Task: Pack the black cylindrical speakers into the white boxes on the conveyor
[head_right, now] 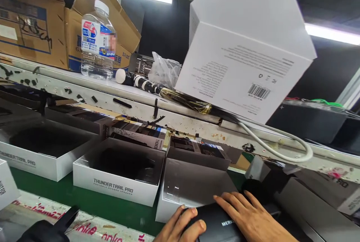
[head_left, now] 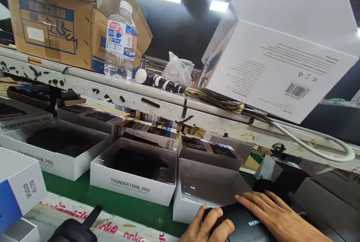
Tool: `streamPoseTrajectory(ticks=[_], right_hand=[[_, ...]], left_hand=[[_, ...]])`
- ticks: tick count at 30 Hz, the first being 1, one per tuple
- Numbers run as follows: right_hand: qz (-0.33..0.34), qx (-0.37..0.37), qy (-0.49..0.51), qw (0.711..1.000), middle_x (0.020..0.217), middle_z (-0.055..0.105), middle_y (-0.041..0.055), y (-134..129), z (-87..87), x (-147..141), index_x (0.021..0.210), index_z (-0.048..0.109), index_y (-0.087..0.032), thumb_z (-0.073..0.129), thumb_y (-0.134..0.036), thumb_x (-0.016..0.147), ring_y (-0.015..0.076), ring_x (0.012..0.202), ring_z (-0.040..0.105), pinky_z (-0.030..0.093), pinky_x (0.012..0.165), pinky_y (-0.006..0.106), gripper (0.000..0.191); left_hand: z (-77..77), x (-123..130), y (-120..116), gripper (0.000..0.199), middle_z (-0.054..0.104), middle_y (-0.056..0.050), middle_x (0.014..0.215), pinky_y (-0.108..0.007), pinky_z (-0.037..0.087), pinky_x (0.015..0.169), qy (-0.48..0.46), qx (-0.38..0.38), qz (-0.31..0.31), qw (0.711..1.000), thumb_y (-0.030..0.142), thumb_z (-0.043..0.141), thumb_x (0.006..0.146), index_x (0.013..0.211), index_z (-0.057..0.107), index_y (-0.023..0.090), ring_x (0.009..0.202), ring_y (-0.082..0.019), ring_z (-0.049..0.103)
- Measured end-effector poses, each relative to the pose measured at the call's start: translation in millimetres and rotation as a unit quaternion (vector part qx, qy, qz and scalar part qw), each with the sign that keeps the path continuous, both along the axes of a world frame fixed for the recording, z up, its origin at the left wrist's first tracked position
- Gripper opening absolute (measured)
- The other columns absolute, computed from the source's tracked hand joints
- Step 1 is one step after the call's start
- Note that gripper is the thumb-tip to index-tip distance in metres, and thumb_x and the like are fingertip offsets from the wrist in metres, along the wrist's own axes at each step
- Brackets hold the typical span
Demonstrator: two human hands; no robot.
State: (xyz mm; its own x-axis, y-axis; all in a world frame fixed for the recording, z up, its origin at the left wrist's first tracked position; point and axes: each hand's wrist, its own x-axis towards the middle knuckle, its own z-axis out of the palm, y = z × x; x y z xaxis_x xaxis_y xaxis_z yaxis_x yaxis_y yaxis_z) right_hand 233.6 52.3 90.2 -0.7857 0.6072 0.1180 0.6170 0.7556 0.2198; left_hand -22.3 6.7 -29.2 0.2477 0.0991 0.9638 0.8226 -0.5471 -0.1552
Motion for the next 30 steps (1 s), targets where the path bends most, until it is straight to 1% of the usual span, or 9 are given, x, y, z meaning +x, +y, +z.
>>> streamPoseTrajectory(ticks=[1,3,6,9,11,17,21,26,30], right_hand=[[-0.016,-0.004,0.002,1.0,0.147,0.052,0.0069,3,2.6,0,0.155,0.036,-0.033,0.063,-0.018,0.049,0.043,0.129,0.051,0.038,0.111,0.064,0.111],[-0.067,0.009,0.008,0.998,0.138,0.059,0.0113,12,10.4,-2,0.151,0.045,-0.029,0.062,-0.018,0.047,0.0439,0.121,0.056,0.041,0.106,0.063,0.105],[-0.14,0.059,0.032,0.988,0.132,0.061,0.0154,33,23.6,-12,0.148,0.049,-0.022,0.062,-0.017,0.051,0.0409,0.115,0.057,0.043,0.101,0.056,0.098],[-0.195,0.08,0.03,0.977,0.14,0.054,0.0155,56,26.3,-35,0.149,0.046,-0.021,0.065,-0.016,0.054,0.0389,0.124,0.049,0.035,0.107,0.054,0.097],[-0.22,0.066,0.005,0.973,0.143,0.051,0.0161,71,18.7,-56,0.149,0.046,-0.021,0.067,-0.014,0.05,0.0392,0.128,0.045,0.029,0.111,0.057,0.101],[-0.229,-0.04,-0.035,0.972,0.147,0.047,0.017,98,-31.6,-103,0.151,0.043,-0.023,0.079,-0.01,0.045,0.0416,0.135,0.038,0.016,0.115,0.063,0.113],[-0.217,-0.149,0.035,0.964,0.156,0.038,0.0119,98,-54.0,-104,0.153,0.038,-0.028,0.08,-0.016,0.049,0.0375,0.142,0.031,0.011,0.12,0.057,0.113],[-0.175,-0.238,0.091,0.951,0.163,0.027,0.0103,102,-53.9,-99,0.157,0.03,-0.025,0.08,-0.023,0.056,0.0329,0.15,0.016,0.005,0.124,0.049,0.113],[-0.152,-0.273,0.114,0.943,0.164,0.025,0.0125,117,-62.2,-101,0.157,0.032,-0.022,0.087,-0.027,0.056,0.0364,0.149,0.019,0.015,0.123,0.047,0.115]], left_hand=[[3.3,-5,1,0.026,0.068,0.005,0.115,-0.035,0.049,0.114,-0.001,-0.002,-0.007,1.0,0.041,0.063,0.094,0.116,0.064,0.027,0.126,-0.015,0.057],[11.3,-22,5,0.048,0.065,-0.003,0.127,-0.045,0.045,0.117,-0.001,-0.037,0.006,0.999,0.046,0.067,0.089,0.129,0.057,0.023,0.136,-0.023,0.05],[19.0,-55,10,0.087,0.052,-0.02,0.145,-0.063,0.045,0.109,0.023,-0.171,0.111,0.979,0.066,0.063,0.082,0.147,0.043,0.012,0.141,-0.039,0.042],[14.6,-79,18,0.071,0.057,-0.015,0.142,-0.068,0.044,0.105,0.036,-0.233,0.202,0.951,0.064,0.057,0.088,0.146,0.046,0.023,0.133,-0.039,0.052],[8.2,-86,22,0.061,0.063,-0.012,0.135,-0.069,0.039,0.107,0.05,-0.251,0.212,0.943,0.063,0.05,0.093,0.142,0.052,0.026,0.129,-0.037,0.056],[0.0,-86,28,0.059,0.066,-0.01,0.131,-0.066,0.022,0.114,0.072,-0.249,0.204,0.944,0.065,0.044,0.095,0.139,0.054,0.027,0.125,-0.031,0.057],[0.7,-94,29,0.059,0.066,-0.009,0.131,-0.06,0.017,0.115,0.084,-0.222,0.201,0.95,0.066,0.045,0.094,0.136,0.056,0.026,0.125,-0.03,0.056],[2.4,-104,28,0.057,0.063,-0.007,0.135,-0.054,0.015,0.117,0.117,-0.212,0.191,0.951,0.064,0.049,0.093,0.138,0.054,0.029,0.13,-0.028,0.052],[2.5,-106,34,0.055,0.065,-0.008,0.133,-0.051,0.014,0.118,0.123,-0.197,0.198,0.952,0.062,0.052,0.093,0.135,0.058,0.027,0.125,-0.027,0.056]])
